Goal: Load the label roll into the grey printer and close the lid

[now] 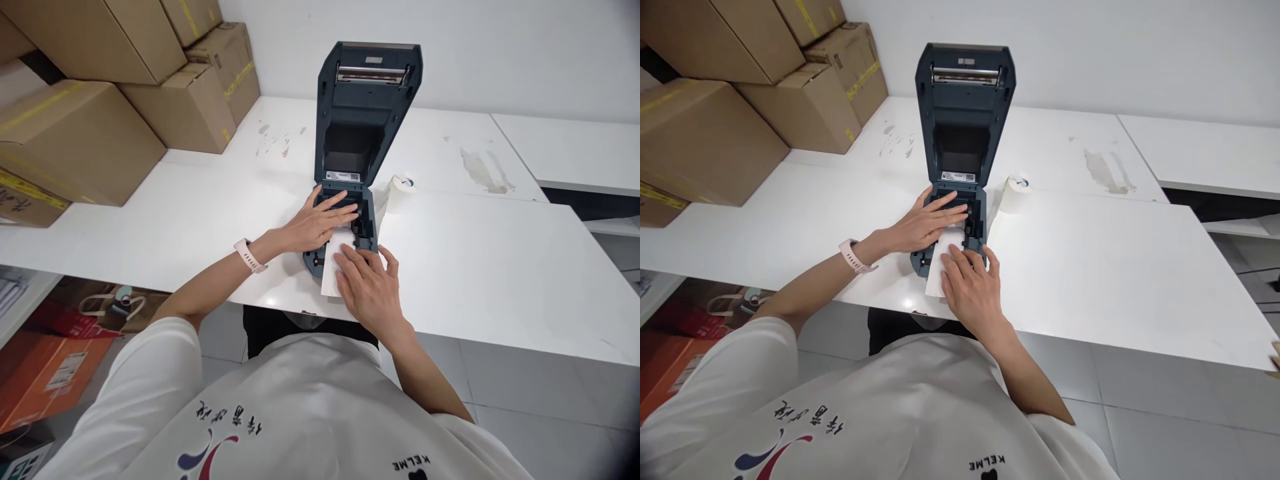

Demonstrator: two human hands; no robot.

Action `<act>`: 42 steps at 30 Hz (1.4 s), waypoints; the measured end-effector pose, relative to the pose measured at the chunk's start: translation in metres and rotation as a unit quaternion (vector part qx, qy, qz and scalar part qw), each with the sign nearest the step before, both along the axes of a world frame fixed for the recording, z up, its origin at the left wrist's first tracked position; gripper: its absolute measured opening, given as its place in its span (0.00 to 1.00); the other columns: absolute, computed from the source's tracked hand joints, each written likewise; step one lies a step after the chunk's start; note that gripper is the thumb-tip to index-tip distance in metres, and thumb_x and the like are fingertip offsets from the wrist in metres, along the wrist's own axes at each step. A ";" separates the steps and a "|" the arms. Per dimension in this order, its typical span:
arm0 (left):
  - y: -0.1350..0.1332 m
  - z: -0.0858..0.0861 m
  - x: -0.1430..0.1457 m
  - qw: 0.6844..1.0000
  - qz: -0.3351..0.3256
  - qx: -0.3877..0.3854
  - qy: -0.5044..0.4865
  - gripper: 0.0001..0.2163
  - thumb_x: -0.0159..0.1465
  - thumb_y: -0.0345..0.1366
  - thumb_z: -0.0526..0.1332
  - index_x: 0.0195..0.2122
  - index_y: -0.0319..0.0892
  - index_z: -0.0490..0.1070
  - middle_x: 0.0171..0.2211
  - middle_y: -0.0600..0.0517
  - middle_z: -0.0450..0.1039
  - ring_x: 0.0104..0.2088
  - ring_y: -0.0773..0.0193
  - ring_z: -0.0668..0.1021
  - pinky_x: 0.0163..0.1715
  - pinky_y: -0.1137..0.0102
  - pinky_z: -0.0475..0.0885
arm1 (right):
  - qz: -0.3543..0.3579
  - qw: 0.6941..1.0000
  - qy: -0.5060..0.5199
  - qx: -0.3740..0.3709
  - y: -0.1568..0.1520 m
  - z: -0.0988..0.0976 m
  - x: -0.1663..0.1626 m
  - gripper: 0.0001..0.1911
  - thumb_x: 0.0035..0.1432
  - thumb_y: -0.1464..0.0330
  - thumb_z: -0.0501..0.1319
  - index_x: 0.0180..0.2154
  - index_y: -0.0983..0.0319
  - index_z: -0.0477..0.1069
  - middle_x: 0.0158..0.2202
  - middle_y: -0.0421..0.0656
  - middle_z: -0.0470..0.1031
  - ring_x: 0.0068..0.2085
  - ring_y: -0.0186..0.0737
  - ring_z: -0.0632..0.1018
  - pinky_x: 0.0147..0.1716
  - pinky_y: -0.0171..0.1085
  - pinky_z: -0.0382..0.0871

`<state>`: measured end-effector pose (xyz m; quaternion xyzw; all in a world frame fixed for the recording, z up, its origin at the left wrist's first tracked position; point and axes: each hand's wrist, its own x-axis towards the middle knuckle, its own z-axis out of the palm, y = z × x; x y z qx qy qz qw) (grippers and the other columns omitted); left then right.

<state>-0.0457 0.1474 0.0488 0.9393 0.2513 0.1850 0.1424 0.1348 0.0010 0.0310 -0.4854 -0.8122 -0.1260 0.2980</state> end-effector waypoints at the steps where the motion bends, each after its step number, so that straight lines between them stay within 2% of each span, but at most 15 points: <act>1: -0.013 0.001 0.001 1.000 0.020 0.002 -0.003 0.26 0.69 0.29 0.50 0.68 0.49 0.65 0.72 0.50 0.62 0.76 0.50 0.57 0.75 0.38 0.42 | 0.015 1.000 0.013 -0.004 0.000 0.000 0.004 0.12 0.70 0.69 0.60 0.53 0.57 0.73 0.56 0.45 0.82 0.50 0.48 0.80 0.62 0.55 0.59; 4: -0.068 -0.005 0.002 0.999 0.032 0.006 -0.011 0.23 0.71 0.32 0.51 0.66 0.41 0.68 0.66 0.42 0.71 0.71 0.50 0.68 0.74 0.43 0.55 | 0.044 0.992 0.119 0.010 0.012 0.003 0.024 0.07 0.69 0.69 0.62 0.47 0.56 0.76 0.47 0.43 0.85 0.46 0.46 0.83 0.56 0.53 0.68; 6: -0.107 -0.013 0.002 0.998 0.053 0.016 -0.039 0.23 0.72 0.32 0.51 0.67 0.40 0.66 0.67 0.41 0.69 0.71 0.50 0.68 0.72 0.44 0.61 | 0.004 0.974 0.219 0.064 0.036 0.012 0.041 0.06 0.69 0.66 0.62 0.45 0.58 0.77 0.43 0.46 0.85 0.45 0.47 0.83 0.50 0.50 0.74; 8: -0.140 -0.020 0.002 0.995 0.064 0.038 -0.070 0.24 0.72 0.32 0.52 0.69 0.44 0.64 0.68 0.43 0.68 0.72 0.51 0.66 0.72 0.44 0.62 | -0.058 0.947 0.299 0.106 0.075 0.030 0.057 0.15 0.71 0.61 0.59 0.50 0.62 0.78 0.48 0.53 0.83 0.51 0.49 0.83 0.50 0.47 0.76; 10: -0.160 -0.023 0.001 0.992 0.056 0.042 -0.101 0.24 0.72 0.31 0.53 0.69 0.45 0.63 0.66 0.44 0.71 0.71 0.52 0.68 0.72 0.43 0.61 | -0.065 0.921 0.381 0.059 0.124 0.060 0.067 0.29 0.72 0.55 0.54 0.63 0.69 0.70 0.62 0.60 0.74 0.61 0.49 0.79 0.52 0.40 0.75; 12: -0.170 -0.023 0.000 0.991 0.046 0.023 -0.123 0.24 0.72 0.31 0.54 0.69 0.47 0.64 0.63 0.45 0.74 0.69 0.53 0.70 0.72 0.42 0.62 | -0.054 0.892 0.448 -0.040 0.172 0.095 0.069 0.39 0.73 0.52 0.43 0.73 0.72 0.52 0.72 0.64 0.56 0.69 0.51 0.70 0.50 0.37 0.73; 14: -0.174 -0.020 -0.004 0.988 0.042 -0.011 -0.146 0.23 0.72 0.32 0.55 0.68 0.49 0.66 0.60 0.48 0.77 0.67 0.53 0.73 0.71 0.41 0.63 | 0.011 0.867 0.473 -0.153 0.207 0.129 0.065 0.43 0.70 0.51 0.26 0.75 0.68 0.44 0.72 0.59 0.57 0.69 0.52 0.67 0.46 0.36 0.72; 16: -0.176 -0.018 -0.013 0.981 0.048 -0.058 -0.179 0.21 0.72 0.32 0.56 0.65 0.54 0.69 0.57 0.51 0.80 0.63 0.55 0.78 0.71 0.42 0.65 | 0.062 0.858 0.466 -0.208 0.222 0.151 0.059 0.51 0.64 0.51 0.17 0.73 0.67 0.53 0.68 0.52 0.67 0.66 0.51 0.70 0.45 0.34 0.72; 18: -0.178 -0.016 -0.025 0.962 0.087 -0.119 -0.229 0.19 0.72 0.35 0.57 0.61 0.57 0.73 0.53 0.54 0.83 0.56 0.57 0.83 0.69 0.44 0.69 | 0.073 0.862 0.464 -0.190 0.215 0.154 0.053 0.50 0.69 0.50 0.20 0.68 0.67 0.65 0.64 0.49 0.72 0.65 0.48 0.74 0.49 0.34 0.74; 22: -0.172 -0.011 -0.047 0.864 0.291 -0.194 -0.361 0.15 0.72 0.45 0.58 0.57 0.55 0.77 0.56 0.52 0.81 0.59 0.54 0.81 0.66 0.48 0.73 | 0.098 0.880 0.458 -0.081 0.146 0.108 0.045 0.40 0.75 0.52 0.29 0.62 0.62 0.72 0.58 0.48 0.78 0.60 0.44 0.79 0.57 0.43 0.76; 25: -0.151 -0.009 -0.048 0.817 0.358 -0.192 -0.409 0.24 0.72 0.53 0.56 0.67 0.55 0.67 0.69 0.48 0.67 0.70 0.49 0.69 0.70 0.47 0.66 | 0.108 0.915 0.388 -0.010 0.079 0.054 0.039 0.36 0.76 0.50 0.35 0.57 0.59 0.76 0.57 0.48 0.78 0.61 0.48 0.78 0.60 0.48 0.73; 29: -0.113 -0.022 -0.027 0.857 0.314 -0.232 -0.336 0.32 0.72 0.58 0.49 0.75 0.63 0.42 0.79 0.54 0.43 0.77 0.49 0.52 0.73 0.50 0.59 | 0.116 0.947 0.301 -0.002 0.023 -0.001 0.028 0.26 0.78 0.57 0.41 0.57 0.53 0.74 0.56 0.44 0.79 0.63 0.50 0.76 0.65 0.58 0.68; 32: -0.093 -0.036 -0.008 0.876 0.266 -0.263 -0.305 0.35 0.72 0.59 0.47 0.75 0.62 0.31 0.79 0.54 0.37 0.78 0.49 0.48 0.73 0.51 0.61 | 0.101 0.959 0.265 0.026 0.016 -0.021 0.024 0.23 0.77 0.60 0.43 0.59 0.54 0.73 0.57 0.46 0.80 0.64 0.51 0.76 0.63 0.59 0.69; 38: -0.086 -0.038 0.007 0.844 0.257 -0.328 -0.337 0.42 0.69 0.56 0.58 0.76 0.52 0.36 0.77 0.44 0.49 0.74 0.46 0.61 0.70 0.50 0.65 | 0.088 0.956 0.273 0.056 0.024 -0.030 0.021 0.22 0.75 0.63 0.45 0.59 0.54 0.72 0.54 0.46 0.81 0.62 0.51 0.77 0.61 0.58 0.71; 42: -0.092 -0.036 0.008 0.852 0.262 -0.308 -0.332 0.39 0.69 0.57 0.58 0.75 0.52 0.41 0.76 0.45 0.51 0.74 0.48 0.61 0.70 0.53 0.64 | 0.065 0.951 0.295 0.065 0.026 -0.034 0.014 0.20 0.75 0.63 0.45 0.56 0.54 0.73 0.51 0.46 0.82 0.60 0.49 0.79 0.61 0.57 0.72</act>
